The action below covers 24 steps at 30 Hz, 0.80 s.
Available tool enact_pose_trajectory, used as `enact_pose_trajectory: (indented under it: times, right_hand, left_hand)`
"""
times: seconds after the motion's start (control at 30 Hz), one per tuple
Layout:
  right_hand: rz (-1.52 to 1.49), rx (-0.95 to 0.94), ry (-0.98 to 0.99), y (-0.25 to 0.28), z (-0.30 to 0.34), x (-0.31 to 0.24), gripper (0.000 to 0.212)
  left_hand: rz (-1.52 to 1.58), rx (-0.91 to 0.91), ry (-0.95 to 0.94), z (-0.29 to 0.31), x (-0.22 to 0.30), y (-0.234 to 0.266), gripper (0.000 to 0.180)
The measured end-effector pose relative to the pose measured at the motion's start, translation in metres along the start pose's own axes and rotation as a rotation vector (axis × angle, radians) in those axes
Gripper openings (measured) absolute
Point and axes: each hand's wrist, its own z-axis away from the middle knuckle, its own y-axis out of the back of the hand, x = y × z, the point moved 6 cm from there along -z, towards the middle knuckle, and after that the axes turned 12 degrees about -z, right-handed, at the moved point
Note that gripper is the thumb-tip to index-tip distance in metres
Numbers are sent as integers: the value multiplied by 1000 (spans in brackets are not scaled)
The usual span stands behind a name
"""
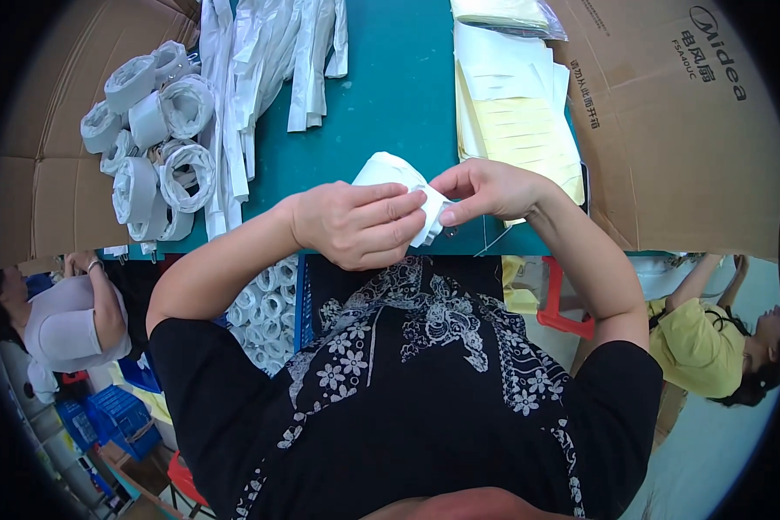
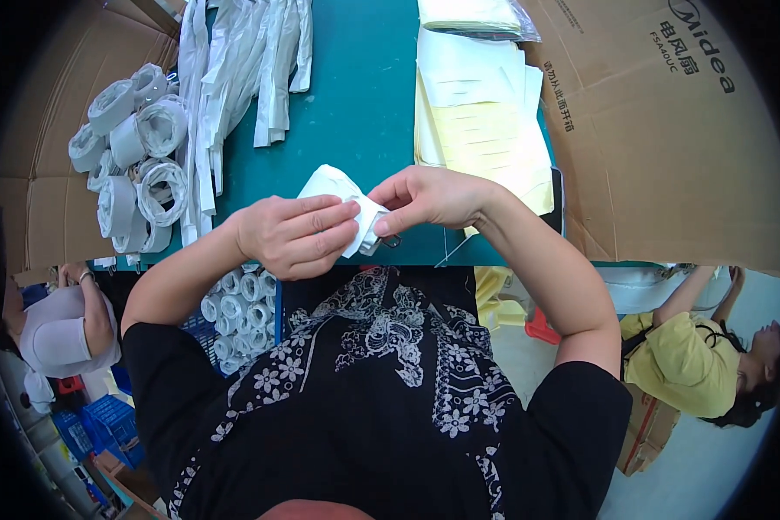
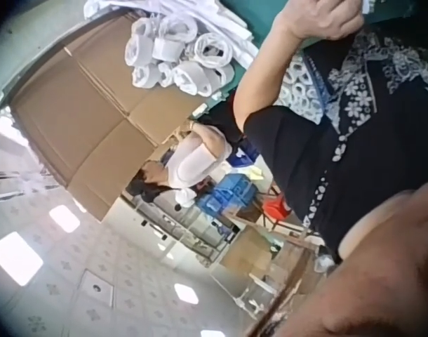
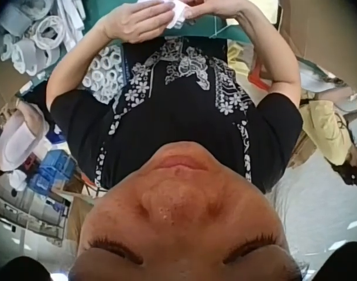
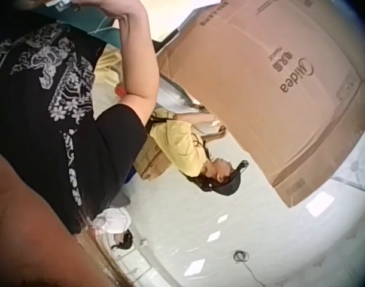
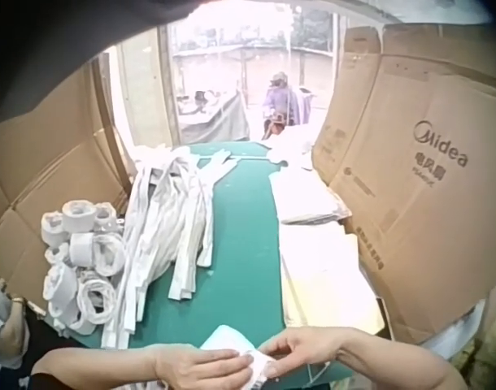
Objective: Rolling and fold ing white fabric strips and placing them into yellow packaging bag s.
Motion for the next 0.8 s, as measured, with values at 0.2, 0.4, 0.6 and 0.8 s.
enact_pose_trajectory:
  times: [0.2,0.4,0.6,0.8]
  right_hand:
    - [-172,254,-39,1,-12,8,30]
    - [-191,441,-21,15,-16,16,26]
    - [-187,539,-58,-5,-24,21,24]
    - [-8,451,80,-13,-42,33,23]
  left_hand:
    - [-59,-73,-80,16,-22,-2,22]
    - [153,-235,491,23,-48,-3,25]
    - [109,-300,464,24,-35,-8,14]
    - [-113,-426,340,23,-12,-7,9]
